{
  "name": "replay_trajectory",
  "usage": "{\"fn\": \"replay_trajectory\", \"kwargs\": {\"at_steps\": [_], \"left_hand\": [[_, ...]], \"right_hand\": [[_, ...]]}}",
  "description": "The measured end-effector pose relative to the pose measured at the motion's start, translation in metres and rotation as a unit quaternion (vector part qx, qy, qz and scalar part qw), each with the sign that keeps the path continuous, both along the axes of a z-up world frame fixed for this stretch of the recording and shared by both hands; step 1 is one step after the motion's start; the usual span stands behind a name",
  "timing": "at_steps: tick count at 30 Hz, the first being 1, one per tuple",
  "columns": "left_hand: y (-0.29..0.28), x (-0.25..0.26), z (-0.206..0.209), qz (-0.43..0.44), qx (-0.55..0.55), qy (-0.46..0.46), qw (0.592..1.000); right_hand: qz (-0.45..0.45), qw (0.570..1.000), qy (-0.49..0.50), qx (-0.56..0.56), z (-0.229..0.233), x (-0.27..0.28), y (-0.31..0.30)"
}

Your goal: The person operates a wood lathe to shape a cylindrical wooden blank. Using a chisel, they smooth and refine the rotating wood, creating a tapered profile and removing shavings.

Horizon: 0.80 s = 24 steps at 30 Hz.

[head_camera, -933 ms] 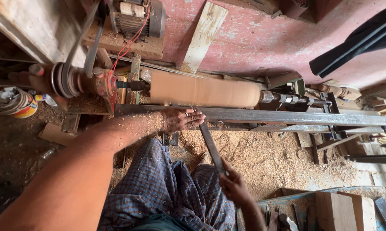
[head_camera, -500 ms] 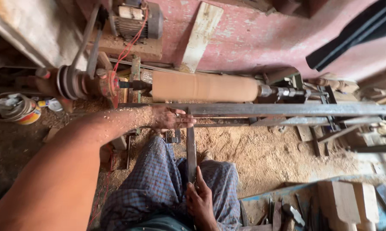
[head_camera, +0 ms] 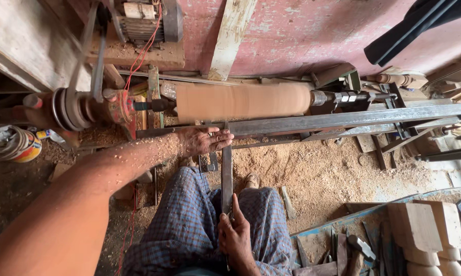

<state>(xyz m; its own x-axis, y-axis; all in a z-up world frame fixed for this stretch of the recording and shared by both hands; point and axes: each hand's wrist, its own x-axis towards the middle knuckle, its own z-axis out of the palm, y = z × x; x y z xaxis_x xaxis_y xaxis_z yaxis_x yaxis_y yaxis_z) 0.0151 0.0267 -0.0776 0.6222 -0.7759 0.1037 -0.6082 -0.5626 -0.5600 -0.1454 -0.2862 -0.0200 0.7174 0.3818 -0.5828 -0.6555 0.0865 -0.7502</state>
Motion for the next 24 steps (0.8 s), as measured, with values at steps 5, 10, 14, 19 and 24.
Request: {"fn": "replay_trajectory", "kwargs": {"at_steps": [5,10,14,19,24], "left_hand": [[-0.006,0.000,0.007,0.044,0.136,-0.160,0.977],[-0.007,-0.002,0.011,0.033,-0.016,0.055,0.998],[-0.008,-0.006,0.016,0.040,0.088,-0.093,0.991],[0.000,-0.008,0.025,-0.046,-0.011,-0.084,0.995],[-0.004,-0.009,0.028,-0.050,-0.041,-0.046,0.997]], "right_hand": [[-0.004,1.000,-0.005,-0.008,-0.004,-0.001,0.005],[-0.021,1.000,-0.014,0.014,-0.011,-0.002,0.012],[-0.011,0.999,-0.037,-0.017,-0.014,-0.009,0.009],[-0.023,0.999,-0.037,0.011,-0.012,-0.015,0.005],[-0.012,1.000,-0.024,-0.001,-0.010,-0.015,0.009]]}}
